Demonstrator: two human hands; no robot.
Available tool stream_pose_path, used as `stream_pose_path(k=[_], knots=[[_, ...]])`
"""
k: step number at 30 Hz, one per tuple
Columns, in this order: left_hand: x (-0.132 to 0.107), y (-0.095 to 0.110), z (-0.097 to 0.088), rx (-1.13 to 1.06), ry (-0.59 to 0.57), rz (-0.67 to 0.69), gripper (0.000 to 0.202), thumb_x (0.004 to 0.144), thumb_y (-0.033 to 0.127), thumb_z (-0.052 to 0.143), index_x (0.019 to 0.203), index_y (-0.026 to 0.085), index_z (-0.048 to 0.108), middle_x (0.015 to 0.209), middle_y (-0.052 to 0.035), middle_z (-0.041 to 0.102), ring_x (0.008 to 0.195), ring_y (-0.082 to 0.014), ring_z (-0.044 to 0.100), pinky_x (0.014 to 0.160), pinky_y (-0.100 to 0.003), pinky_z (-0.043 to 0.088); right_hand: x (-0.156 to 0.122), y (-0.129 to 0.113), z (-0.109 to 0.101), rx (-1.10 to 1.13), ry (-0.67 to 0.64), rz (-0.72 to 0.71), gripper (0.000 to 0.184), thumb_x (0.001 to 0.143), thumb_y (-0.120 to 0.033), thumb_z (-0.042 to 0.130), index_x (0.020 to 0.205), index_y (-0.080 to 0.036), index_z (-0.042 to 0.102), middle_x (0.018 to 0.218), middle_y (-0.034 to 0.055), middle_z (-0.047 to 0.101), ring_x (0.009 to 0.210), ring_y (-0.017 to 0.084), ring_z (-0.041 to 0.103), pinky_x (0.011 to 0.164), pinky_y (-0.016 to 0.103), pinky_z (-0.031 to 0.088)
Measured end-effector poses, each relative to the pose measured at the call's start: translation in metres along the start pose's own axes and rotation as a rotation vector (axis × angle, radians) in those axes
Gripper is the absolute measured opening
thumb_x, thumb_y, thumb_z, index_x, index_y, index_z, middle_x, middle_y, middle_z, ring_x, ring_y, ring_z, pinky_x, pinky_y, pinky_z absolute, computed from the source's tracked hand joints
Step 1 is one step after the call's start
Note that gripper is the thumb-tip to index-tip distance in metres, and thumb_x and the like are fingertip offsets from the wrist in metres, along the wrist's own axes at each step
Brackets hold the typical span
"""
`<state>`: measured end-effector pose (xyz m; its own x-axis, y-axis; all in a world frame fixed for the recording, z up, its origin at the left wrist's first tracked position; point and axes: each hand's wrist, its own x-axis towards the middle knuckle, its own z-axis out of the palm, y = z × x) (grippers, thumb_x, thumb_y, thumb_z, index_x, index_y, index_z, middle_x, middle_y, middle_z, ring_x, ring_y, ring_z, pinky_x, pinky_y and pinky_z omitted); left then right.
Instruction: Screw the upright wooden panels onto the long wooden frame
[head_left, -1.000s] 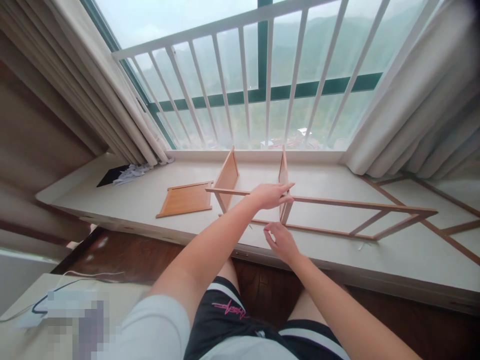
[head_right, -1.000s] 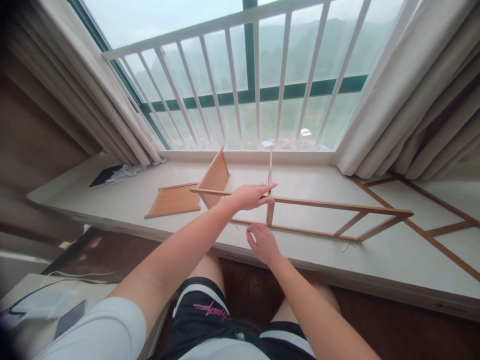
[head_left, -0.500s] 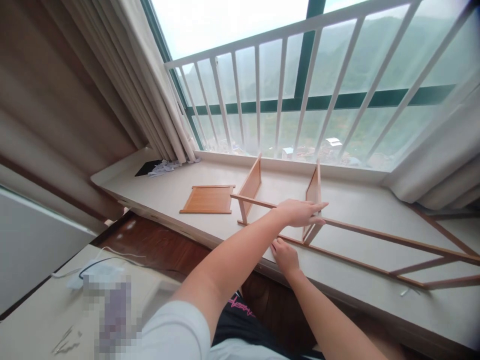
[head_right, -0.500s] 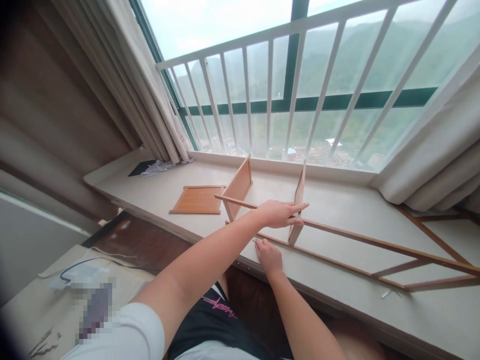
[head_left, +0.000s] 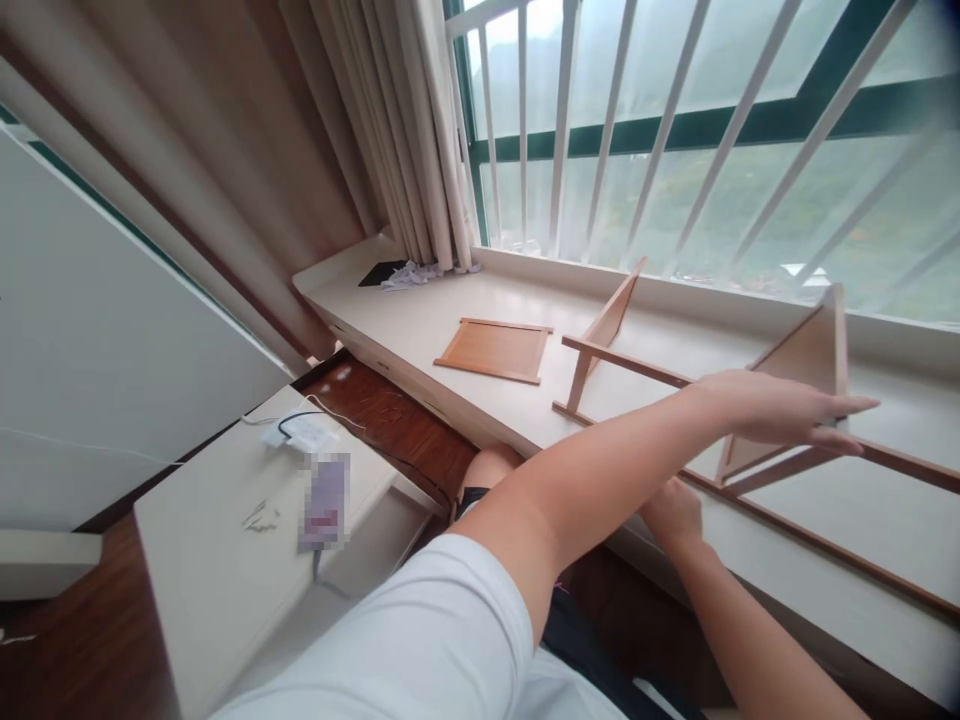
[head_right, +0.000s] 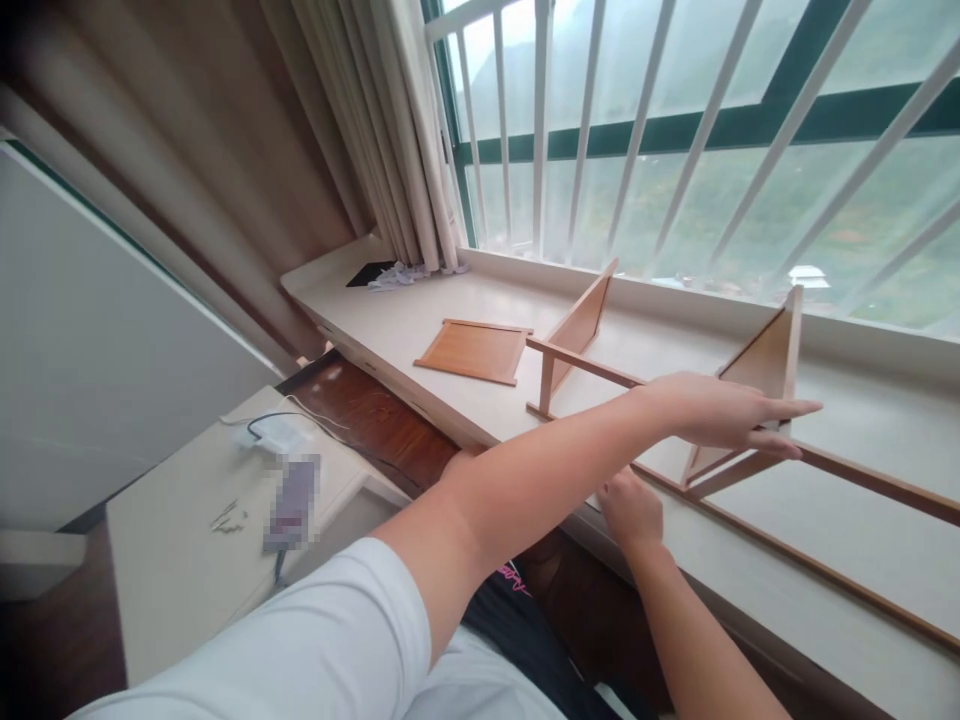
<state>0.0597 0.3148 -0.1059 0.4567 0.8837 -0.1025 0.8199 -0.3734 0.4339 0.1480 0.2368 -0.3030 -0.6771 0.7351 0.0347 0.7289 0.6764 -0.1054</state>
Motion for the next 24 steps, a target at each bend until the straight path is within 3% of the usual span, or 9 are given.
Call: stream_pose_path(k=[6,11,17,24], knots=[[-0.008,0.005,-0.004,0.042,0.030,-0.008,0.070,0.091,0.058,0.036,0.151,0.024,0.024,0.136,-0.0089,0.053,0.119,-0.0281,0.051,0.090,-0.037,0.040,0.001,-0.004,-0.005,0.022,0.043,-0.067,0.022,0.092,-0.019,0.049,0.092,-0.018,0.071,0.092,0.0102,0.064,0.080,0.019,0.060,0.056,0.025,0.032],[-0.015,0.008,-0.007,0.129,0.089,-0.072,0.068,0.090,0.062,0.032,0.149,0.031,0.025,0.134,-0.0077,0.054,0.113,-0.0300,0.054,0.087,-0.039,0.043,0.006,-0.007,-0.011,0.072,0.049,-0.035,0.023,0.094,-0.023,0.047,0.094,-0.021,0.070,0.096,0.0071,0.063,0.073,0.015,0.057,0.056,0.024,0.033],[-0.013,0.009,-0.008,0.196,0.099,-0.075,0.067,0.089,0.065,0.029,0.148,0.034,0.023,0.133,-0.0045,0.055,0.111,-0.0268,0.056,0.086,-0.035,0.043,0.008,-0.002,-0.007,0.152,0.097,-0.057,0.028,0.096,-0.033,0.045,0.115,-0.032,0.065,0.108,0.0050,0.058,0.076,0.014,0.055,0.058,0.023,0.033],[-0.013,0.012,-0.011,0.245,0.103,-0.117,0.065,0.090,0.066,0.026,0.148,0.040,0.019,0.129,-0.0020,0.057,0.103,-0.0254,0.060,0.082,-0.033,0.043,0.010,0.005,-0.005,0.266,0.122,-0.122,0.021,0.094,-0.039,0.050,0.096,-0.034,0.070,0.097,0.0007,0.057,0.078,0.012,0.053,0.061,0.021,0.033]])
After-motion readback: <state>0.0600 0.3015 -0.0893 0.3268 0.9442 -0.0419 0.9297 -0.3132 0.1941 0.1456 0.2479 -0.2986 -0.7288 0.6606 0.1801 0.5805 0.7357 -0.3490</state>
